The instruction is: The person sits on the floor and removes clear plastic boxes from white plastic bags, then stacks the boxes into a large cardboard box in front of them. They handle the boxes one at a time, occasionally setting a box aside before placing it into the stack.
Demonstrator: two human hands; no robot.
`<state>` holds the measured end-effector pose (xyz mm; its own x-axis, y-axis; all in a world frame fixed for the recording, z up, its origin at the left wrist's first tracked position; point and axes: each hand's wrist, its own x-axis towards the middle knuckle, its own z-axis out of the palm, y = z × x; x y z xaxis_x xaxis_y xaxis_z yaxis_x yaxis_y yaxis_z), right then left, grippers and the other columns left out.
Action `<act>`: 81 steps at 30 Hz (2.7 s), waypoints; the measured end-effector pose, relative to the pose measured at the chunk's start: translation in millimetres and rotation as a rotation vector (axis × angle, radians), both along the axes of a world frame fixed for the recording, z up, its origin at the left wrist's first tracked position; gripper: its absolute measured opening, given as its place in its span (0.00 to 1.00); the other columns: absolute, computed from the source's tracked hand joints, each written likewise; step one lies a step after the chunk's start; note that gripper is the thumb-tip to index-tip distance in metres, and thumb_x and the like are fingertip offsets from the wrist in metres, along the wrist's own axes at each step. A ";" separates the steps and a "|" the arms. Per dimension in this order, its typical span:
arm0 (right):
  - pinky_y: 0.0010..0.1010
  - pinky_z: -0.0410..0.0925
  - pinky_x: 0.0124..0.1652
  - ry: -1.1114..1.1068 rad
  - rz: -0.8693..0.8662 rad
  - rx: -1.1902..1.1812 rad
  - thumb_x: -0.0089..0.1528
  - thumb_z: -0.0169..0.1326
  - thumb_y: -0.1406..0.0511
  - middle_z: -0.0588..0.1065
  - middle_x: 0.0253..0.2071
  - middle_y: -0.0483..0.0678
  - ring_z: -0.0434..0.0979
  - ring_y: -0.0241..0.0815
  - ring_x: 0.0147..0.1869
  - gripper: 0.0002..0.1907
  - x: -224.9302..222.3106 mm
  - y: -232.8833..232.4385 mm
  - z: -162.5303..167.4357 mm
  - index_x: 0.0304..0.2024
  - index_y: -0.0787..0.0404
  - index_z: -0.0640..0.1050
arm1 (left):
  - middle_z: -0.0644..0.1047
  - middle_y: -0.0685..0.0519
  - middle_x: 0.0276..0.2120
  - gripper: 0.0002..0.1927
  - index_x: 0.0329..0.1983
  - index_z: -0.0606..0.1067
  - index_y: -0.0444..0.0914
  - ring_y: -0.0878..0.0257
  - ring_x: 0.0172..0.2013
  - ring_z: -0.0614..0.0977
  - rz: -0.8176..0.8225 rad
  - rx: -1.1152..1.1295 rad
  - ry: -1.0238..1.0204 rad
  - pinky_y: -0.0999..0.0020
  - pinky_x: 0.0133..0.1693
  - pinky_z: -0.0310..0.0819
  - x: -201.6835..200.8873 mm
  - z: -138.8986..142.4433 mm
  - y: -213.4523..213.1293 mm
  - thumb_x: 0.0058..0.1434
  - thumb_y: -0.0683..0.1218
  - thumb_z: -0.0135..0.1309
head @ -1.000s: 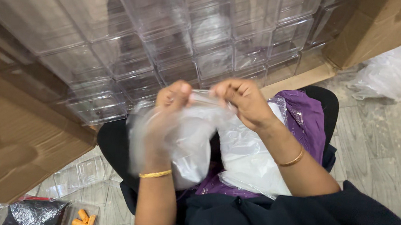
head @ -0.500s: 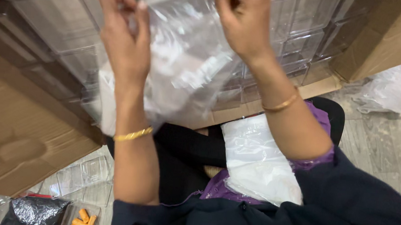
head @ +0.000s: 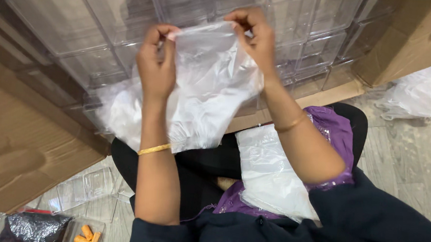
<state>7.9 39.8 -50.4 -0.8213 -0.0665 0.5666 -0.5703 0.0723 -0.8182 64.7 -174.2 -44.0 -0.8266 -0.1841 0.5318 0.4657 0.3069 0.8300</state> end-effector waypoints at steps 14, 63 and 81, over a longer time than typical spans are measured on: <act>0.31 0.68 0.48 -0.439 0.636 0.101 0.69 0.51 0.54 0.75 0.45 0.47 0.72 0.37 0.50 0.26 97.0 89.8 -33.2 0.56 0.71 0.76 | 0.81 0.48 0.32 0.08 0.43 0.78 0.35 0.64 0.31 0.81 -0.097 -0.220 -0.043 0.68 0.36 0.72 27.6 40.2 82.8 0.73 0.45 0.55; 0.20 0.70 0.40 -0.618 0.067 0.214 0.66 0.57 0.68 0.82 0.38 0.45 0.76 0.26 0.39 0.12 156.0 89.3 -43.3 0.50 0.65 0.83 | 0.77 0.58 0.35 0.12 0.43 0.76 0.37 0.71 0.37 0.75 -0.377 0.677 -0.564 0.73 0.41 0.70 97.8 -92.8 101.4 0.61 0.43 0.67; 0.36 0.67 0.41 -0.721 0.923 -0.541 0.69 0.57 0.71 0.72 0.40 0.49 0.73 0.41 0.41 0.03 111.5 -38.2 -27.7 0.41 0.67 0.78 | 0.75 0.53 0.36 0.09 0.44 0.72 0.36 0.66 0.36 0.76 -0.077 0.469 -0.441 0.68 0.38 0.72 185.7 -35.8 -83.7 0.69 0.46 0.56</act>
